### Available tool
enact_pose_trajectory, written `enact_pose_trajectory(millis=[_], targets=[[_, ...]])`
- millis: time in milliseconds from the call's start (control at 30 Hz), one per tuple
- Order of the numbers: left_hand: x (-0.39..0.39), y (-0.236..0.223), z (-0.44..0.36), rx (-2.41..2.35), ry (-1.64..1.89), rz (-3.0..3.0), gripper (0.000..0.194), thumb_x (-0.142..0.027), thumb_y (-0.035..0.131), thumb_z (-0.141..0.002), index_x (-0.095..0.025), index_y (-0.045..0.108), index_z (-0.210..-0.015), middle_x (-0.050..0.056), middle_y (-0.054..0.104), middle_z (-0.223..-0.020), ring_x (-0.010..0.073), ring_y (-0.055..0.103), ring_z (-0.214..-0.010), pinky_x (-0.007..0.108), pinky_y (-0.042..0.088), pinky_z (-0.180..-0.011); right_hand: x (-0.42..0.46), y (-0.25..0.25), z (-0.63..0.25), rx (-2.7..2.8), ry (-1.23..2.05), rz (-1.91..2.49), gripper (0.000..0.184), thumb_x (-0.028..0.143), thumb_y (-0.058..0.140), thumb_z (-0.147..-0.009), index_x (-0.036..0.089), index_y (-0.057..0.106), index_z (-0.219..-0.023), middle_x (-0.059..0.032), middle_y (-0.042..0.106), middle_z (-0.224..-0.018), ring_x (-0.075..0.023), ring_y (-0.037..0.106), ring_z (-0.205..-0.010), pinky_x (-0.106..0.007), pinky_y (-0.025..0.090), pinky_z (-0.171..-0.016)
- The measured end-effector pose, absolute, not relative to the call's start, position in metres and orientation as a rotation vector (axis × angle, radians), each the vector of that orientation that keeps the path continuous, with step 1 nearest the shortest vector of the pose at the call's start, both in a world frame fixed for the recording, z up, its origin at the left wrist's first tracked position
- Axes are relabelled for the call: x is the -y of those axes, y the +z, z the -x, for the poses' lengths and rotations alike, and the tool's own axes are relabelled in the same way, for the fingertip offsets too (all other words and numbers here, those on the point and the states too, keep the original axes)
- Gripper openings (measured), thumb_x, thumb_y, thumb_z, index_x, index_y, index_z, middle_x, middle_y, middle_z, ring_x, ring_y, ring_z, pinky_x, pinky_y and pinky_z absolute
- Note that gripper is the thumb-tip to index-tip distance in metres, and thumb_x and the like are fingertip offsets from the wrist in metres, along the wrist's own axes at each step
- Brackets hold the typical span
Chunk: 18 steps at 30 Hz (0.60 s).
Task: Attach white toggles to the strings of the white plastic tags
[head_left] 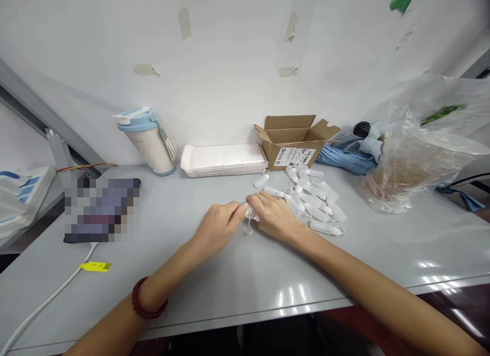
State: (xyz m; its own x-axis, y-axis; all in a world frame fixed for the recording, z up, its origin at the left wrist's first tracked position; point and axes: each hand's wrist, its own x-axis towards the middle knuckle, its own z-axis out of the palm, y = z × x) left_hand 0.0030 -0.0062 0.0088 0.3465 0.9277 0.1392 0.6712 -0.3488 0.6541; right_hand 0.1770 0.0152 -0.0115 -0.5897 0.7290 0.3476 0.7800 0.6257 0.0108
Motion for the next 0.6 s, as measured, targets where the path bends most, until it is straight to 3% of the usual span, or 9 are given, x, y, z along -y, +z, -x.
enact_pose_trajectory(millis=[67,200,367,500,600], targets=[[0.007,0.011,-0.005,-1.375,0.715,-1.962,0.044,-0.043,0.031,-0.091,-0.017,0.043,-0.058,-0.005,0.036,-0.052,0.0089,0.032,-0.05,0.023,0.026,-0.05,-0.016,-0.011,-0.177,2.54,-0.28,1.196,0.022,0.002,0.043,-0.076,0.016,0.052,-0.091,-0.0078,0.061,-0.083,-0.0189,0.05,-0.078,-0.027,0.028,-0.055],[0.008,0.012,-0.008,-1.329,0.776,-1.887,0.031,-0.043,0.051,-0.081,-0.017,0.045,-0.064,-0.006,0.036,-0.055,0.0083,0.031,-0.053,0.022,0.025,-0.051,-0.017,-0.009,-0.178,2.553,-0.321,1.23,0.021,0.004,0.044,-0.076,0.015,0.053,-0.092,-0.0085,0.061,-0.085,-0.0194,0.051,-0.079,-0.028,0.03,-0.058],[0.003,0.018,-0.003,-1.172,0.721,-1.36,0.036,-0.041,0.048,-0.081,-0.017,0.041,-0.055,-0.007,0.026,-0.048,0.0059,0.021,-0.044,0.022,0.02,-0.044,-0.017,-0.006,-0.18,2.567,-0.307,1.304,0.029,0.002,0.045,-0.072,0.015,0.053,-0.097,-0.0086,0.062,-0.086,-0.0199,0.052,-0.083,-0.027,0.032,-0.059],[-0.001,0.028,0.005,-0.94,0.786,-0.958,0.018,-0.034,0.049,-0.075,-0.017,0.055,-0.079,-0.003,0.043,-0.062,0.0064,0.029,-0.045,0.02,0.021,-0.04,-0.017,-0.005,-0.179,2.545,-0.222,1.415,0.034,0.001,0.044,-0.071,0.014,0.052,-0.102,-0.0102,0.063,-0.094,-0.0209,0.054,-0.087,-0.028,0.034,-0.061],[0.001,0.026,0.004,-1.006,0.862,-1.13,0.018,-0.035,0.055,-0.075,-0.017,0.054,-0.071,-0.004,0.041,-0.061,0.0069,0.031,-0.047,0.02,0.023,-0.04,-0.016,-0.006,-0.177,2.534,-0.112,1.465,0.035,0.003,0.045,-0.072,0.015,0.051,-0.104,-0.0106,0.063,-0.101,-0.0212,0.055,-0.09,-0.028,0.036,-0.062]])
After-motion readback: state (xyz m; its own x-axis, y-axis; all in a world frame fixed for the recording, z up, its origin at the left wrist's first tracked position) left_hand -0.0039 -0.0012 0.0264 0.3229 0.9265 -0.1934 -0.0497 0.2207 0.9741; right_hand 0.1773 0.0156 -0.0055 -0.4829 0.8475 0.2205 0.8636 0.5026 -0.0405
